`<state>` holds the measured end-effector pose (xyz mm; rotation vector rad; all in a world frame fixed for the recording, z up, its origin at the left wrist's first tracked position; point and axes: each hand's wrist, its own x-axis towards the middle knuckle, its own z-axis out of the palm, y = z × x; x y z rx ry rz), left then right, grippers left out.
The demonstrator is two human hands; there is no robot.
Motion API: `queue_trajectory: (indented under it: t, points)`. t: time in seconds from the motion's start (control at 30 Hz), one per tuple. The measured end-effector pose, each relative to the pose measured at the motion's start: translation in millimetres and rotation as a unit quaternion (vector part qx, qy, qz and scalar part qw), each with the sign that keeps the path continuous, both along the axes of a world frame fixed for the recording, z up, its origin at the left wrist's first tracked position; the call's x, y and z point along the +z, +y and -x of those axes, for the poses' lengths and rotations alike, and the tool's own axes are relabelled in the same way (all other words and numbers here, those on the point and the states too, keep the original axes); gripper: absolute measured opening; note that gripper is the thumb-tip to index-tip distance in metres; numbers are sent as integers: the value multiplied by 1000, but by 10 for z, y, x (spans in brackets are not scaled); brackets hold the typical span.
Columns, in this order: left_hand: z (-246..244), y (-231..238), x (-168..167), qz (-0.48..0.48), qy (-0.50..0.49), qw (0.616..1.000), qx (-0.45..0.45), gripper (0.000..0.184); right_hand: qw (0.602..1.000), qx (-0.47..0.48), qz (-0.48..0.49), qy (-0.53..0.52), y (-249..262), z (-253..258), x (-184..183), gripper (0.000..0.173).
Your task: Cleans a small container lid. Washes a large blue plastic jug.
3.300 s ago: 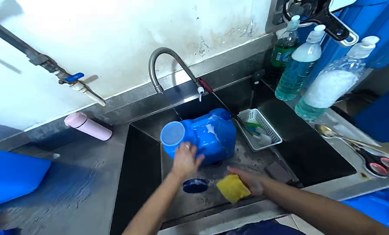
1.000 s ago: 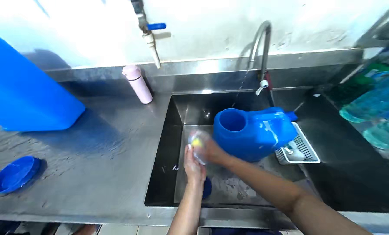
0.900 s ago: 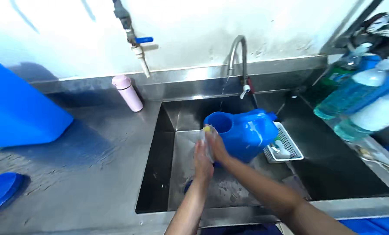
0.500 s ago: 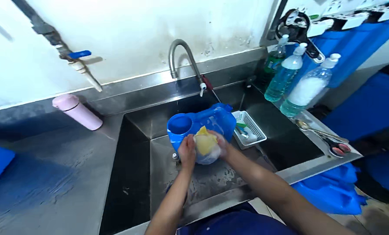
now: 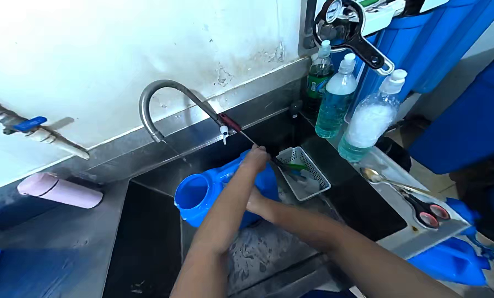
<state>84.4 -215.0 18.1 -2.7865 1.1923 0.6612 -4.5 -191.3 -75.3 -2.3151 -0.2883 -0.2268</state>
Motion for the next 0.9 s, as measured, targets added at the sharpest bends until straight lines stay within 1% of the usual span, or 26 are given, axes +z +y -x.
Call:
queue_trajectory:
  t: [0.03,0.1,0.13,0.17,0.2,0.23,0.27,0.3,0.33,0.37,0.4,0.43,0.47,0.5,0.53,0.57,0.6,0.63,0.67,0.7,0.73,0.77,0.8,0.83,0.87,0.9]
  points:
    - [4,-144,49,-59,-6,997,56,32,999,30,10,17,-59,-1,-41,36]
    - [91,-249,299,-108,10,982,153,59,991,91,50,87,-140,11,12,38]
    - [117,-230,408,-121,13,980,155,65,985,111,76,111,-134,13,73,41]
    - [100,-182,454,-121,13,985,124,57,983,117,93,109,-104,-3,114,41]
    - [54,-136,402,-116,20,991,70,37,986,112,90,84,-74,-15,89,38]
    - [6,-105,263,-114,35,993,18,30,991,107,60,51,-57,-26,11,35]
    - [-32,-88,116,-110,42,993,-21,40,994,105,6,25,-66,-39,-65,31]
    - [-59,-66,30,-83,33,995,-35,36,990,118,-59,42,-126,-49,-71,30]
    - [-73,-21,20,-25,17,999,-15,28,974,150,-126,117,-261,-30,41,34]
    - [-70,55,50,58,-7,998,31,31,954,158,-181,179,-438,52,200,36]
    - [-44,152,107,152,-19,983,103,37,951,127,-218,182,-627,190,355,35]
    - [10,268,164,241,1,952,189,39,961,65,-239,124,-794,339,472,33]
    - [107,395,146,333,59,901,273,40,971,-7,-238,31,-909,455,545,33]
    - [275,492,58,420,148,821,356,41,975,-59,-209,-56,-956,520,563,34]
    - [487,535,-24,486,246,711,446,41,978,-78,-156,-114,-916,550,533,33]
    - [682,561,-69,514,316,617,505,41,984,-74,-94,-135,-791,577,466,30]
    - [833,600,-113,513,334,592,525,41,991,-61,-53,-111,-635,642,418,30]
    - [935,691,-170,487,316,640,504,40,998,-41,-39,-37,-513,727,419,30]
    - [977,832,-217,436,284,732,440,42,996,-16,-61,56,-443,776,441,31]
    - [987,1002,-248,359,231,830,359,42,981,9,-121,148,-411,791,447,32]
    - [1074,1196,-274,321,172,888,281,43,952,30,-216,215,-397,815,377,30]
    - [1217,1408,-347,354,101,907,202,43,907,56,-313,277,-395,848,284,24]
    - [1333,1601,-483,446,-1,887,118,44,856,69,-396,324,-361,876,202,21]
    - [1372,1737,-619,534,-79,840,55,50,811,56,-457,360,-271,897,152,22]
    - [1389,1851,-741,578,-110,808,17,52,770,22,-499,397,-111,928,126,26]
    - [1442,1986,-892,582,-124,804,-1,48,736,-17,-517,437,108,994,102,33]
